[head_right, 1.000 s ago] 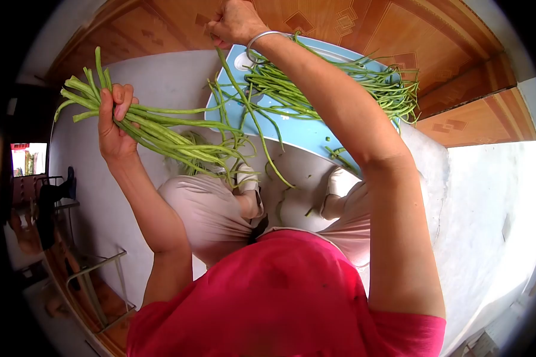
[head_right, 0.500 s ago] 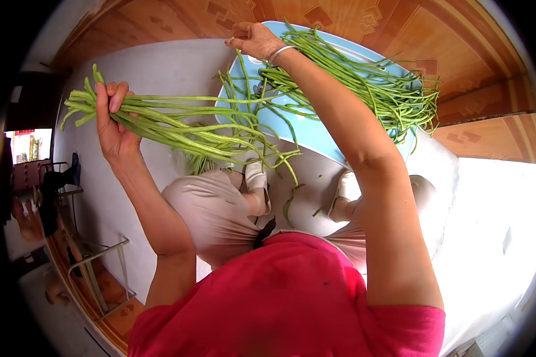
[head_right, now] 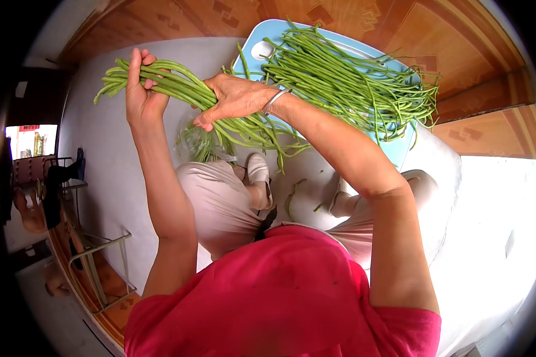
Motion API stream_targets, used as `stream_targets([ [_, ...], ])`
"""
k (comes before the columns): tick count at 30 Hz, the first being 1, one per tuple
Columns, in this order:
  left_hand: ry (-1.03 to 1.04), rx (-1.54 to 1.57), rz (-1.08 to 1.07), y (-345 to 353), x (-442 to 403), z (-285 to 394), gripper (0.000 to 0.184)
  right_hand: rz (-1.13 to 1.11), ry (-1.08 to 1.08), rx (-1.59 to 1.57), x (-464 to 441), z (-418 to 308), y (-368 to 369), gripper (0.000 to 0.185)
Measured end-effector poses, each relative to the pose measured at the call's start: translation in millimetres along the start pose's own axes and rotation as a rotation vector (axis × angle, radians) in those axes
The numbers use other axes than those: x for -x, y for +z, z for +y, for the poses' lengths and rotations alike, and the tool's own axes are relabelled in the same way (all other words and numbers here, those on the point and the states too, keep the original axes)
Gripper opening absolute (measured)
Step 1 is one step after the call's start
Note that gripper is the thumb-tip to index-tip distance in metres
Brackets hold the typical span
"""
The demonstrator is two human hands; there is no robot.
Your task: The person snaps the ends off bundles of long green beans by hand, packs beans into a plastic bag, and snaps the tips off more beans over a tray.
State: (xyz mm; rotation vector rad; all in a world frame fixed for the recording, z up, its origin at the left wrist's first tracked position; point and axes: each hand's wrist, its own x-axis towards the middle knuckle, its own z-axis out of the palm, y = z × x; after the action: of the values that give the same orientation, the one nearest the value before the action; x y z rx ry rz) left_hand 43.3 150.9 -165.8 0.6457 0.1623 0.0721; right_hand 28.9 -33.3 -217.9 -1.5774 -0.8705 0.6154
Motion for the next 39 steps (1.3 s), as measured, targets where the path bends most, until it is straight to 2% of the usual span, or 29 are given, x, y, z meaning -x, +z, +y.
stream_targets([
  [6, -0.06, -0.221, 0.135, 8.9, 5.5, -4.8, 0.016, 0.002, 0.088, -0.295, 6.5, 5.5, 2.1, 0.026],
  [9, -0.103, -0.13, -0.043, -4.2, -3.6, -10.0, 0.021, -0.03, 0.095, -0.438, 9.5, 5.6, 4.6, 0.027],
  [12, -0.077, 0.118, -0.224, 3.3, -1.4, -17.3, 0.021, -0.081, 0.108, -0.648, 9.0, 12.8, 6.8, 0.028],
  [15, -0.069, 0.138, -0.486, -8.9, -12.5, -14.2, 0.016, -0.109, 0.138, -0.801, 12.5, 11.3, 14.5, 0.027],
  [16, -0.048, 0.148, -0.488, -5.0, -10.5, -16.2, 0.01, -0.11, 0.145, -0.801, 16.3, 8.8, 19.6, 0.026],
  [19, -0.157, 0.184, -0.612, -8.5, -11.9, -17.0, 0.011, -0.047, 0.15, -0.723, 21.4, 17.9, 39.8, 0.033],
  [21, -0.138, 0.233, -0.526, -4.0, -2.5, -19.8, 0.013, -0.093, 0.153, -0.35, 32.8, 27.7, 38.7, 0.038],
  [23, -0.149, 0.282, -0.479, 0.3, 5.2, -21.1, 0.015, -0.159, 0.118, -0.125, 48.4, 36.8, 32.5, 0.043],
  [25, -0.188, 0.333, -0.48, -0.3, 5.7, -20.0, 0.015, -0.141, 0.184, -0.004, 70.9, 50.1, 22.6, 0.051],
  [27, -0.194, 0.313, -0.485, -0.4, 6.0, -19.1, 0.016, -0.109, 0.119, -0.02, 88.4, 77.8, -0.5, 0.061],
  [29, -0.189, 0.298, -0.46, 4.6, 10.9, -20.4, 0.016, 0.083, 0.234, 0.042, 107.0, 106.9, -33.7, 0.055],
  [33, -0.218, 0.232, -0.463, 5.7, 12.8, -27.2, 0.014, 0.507, 0.479, 0.912, 126.7, 145.3, -97.9, 0.02],
  [36, -0.248, 0.211, -0.431, 8.6, 14.0, -34.8, 0.014, 0.668, 0.584, 1.031, 131.0, 166.4, -118.0, 0.016],
  [39, -0.284, 0.266, -0.375, 16.9, 21.6, -42.8, 0.015, 0.729, 0.438, 1.156, 132.6, 191.6, -126.8, 0.02],
])
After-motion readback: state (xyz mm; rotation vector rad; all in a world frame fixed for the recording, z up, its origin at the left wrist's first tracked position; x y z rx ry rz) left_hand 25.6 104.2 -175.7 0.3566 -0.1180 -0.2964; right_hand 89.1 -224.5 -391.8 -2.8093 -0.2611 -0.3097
